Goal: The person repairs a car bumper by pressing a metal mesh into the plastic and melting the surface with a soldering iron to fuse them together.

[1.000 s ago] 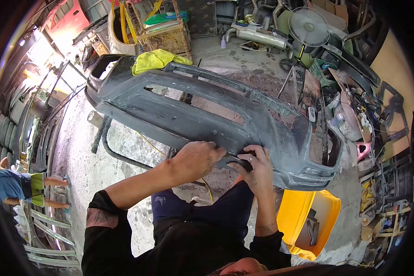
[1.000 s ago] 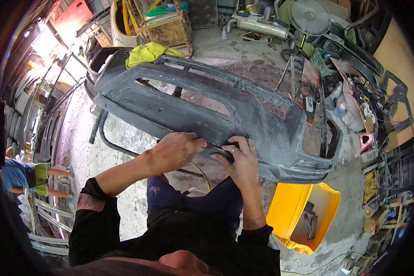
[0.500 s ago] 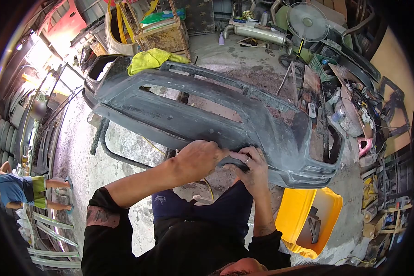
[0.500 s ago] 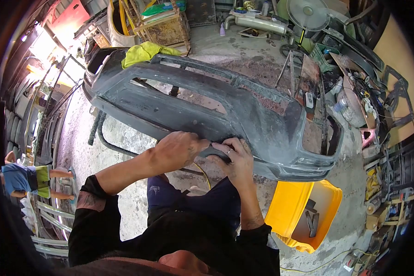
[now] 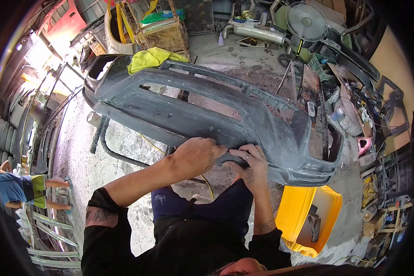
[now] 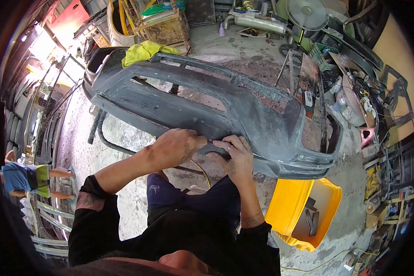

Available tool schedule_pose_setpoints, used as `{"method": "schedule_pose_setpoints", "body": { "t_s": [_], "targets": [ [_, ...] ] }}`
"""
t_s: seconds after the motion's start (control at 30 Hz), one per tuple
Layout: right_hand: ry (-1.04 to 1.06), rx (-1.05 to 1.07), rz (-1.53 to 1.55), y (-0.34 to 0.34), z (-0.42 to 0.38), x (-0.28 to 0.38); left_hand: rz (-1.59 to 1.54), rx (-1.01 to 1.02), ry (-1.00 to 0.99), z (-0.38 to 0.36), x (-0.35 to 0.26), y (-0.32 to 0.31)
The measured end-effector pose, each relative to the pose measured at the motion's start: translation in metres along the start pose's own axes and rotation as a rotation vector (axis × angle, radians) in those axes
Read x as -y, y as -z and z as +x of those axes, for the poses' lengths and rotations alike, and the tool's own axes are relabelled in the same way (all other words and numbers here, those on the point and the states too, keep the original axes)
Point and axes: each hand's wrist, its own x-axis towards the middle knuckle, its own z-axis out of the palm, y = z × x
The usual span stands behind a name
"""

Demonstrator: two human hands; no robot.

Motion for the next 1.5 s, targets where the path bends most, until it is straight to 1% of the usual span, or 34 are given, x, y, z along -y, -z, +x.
{"method": "schedule_pose_setpoints", "body": {
  "t_s": [0.23,0.33,0.4,0.5,0.6,0.73,0.83,0.9,1.03,1.2,1.33,1.4,1.5],
  "targets": [
    [-0.014,0.023,-0.002,0.000,-0.001,0.000,0.038,-0.017,-0.015,0.002,0.000,-0.009],
    [-0.005,0.020,-0.008,-0.001,0.000,-0.002,0.063,-0.055,-0.005,-0.003,0.000,-0.009],
    [-0.027,-0.006,-0.002,-0.002,-0.003,-0.003,0.046,-0.013,0.002,-0.005,0.003,-0.006],
    [-0.076,-0.021,0.009,-0.003,-0.006,-0.005,-0.021,-0.023,-0.038,-0.004,0.006,-0.004],
    [-0.082,-0.030,0.016,-0.004,-0.007,-0.007,-0.023,0.029,0.010,0.001,0.006,0.001],
    [-0.106,-0.036,0.026,-0.002,-0.006,-0.005,-0.038,0.060,0.010,0.009,0.006,0.001],
    [-0.106,-0.020,0.023,0.000,-0.005,-0.004,0.004,0.054,-0.024,0.010,0.004,-0.001],
    [-0.087,-0.008,0.018,0.000,-0.005,-0.005,0.071,-0.029,-0.038,0.003,0.000,-0.004],
    [-0.071,-0.005,0.013,0.001,-0.004,-0.004,0.004,-0.020,-0.027,-0.003,-0.001,-0.001],
    [-0.011,0.037,0.016,0.002,-0.003,-0.005,-0.026,0.085,0.029,0.001,-0.005,0.004],
    [-0.036,0.017,-0.002,0.001,-0.003,-0.004,-0.035,0.062,0.012,0.003,-0.006,0.002],
    [-0.040,0.007,-0.001,0.001,-0.003,-0.003,0.034,0.047,0.028,0.004,-0.005,-0.001],
    [-0.017,0.014,-0.015,0.001,-0.002,-0.003,0.038,0.058,0.002,0.007,-0.006,-0.001]
  ]
}}
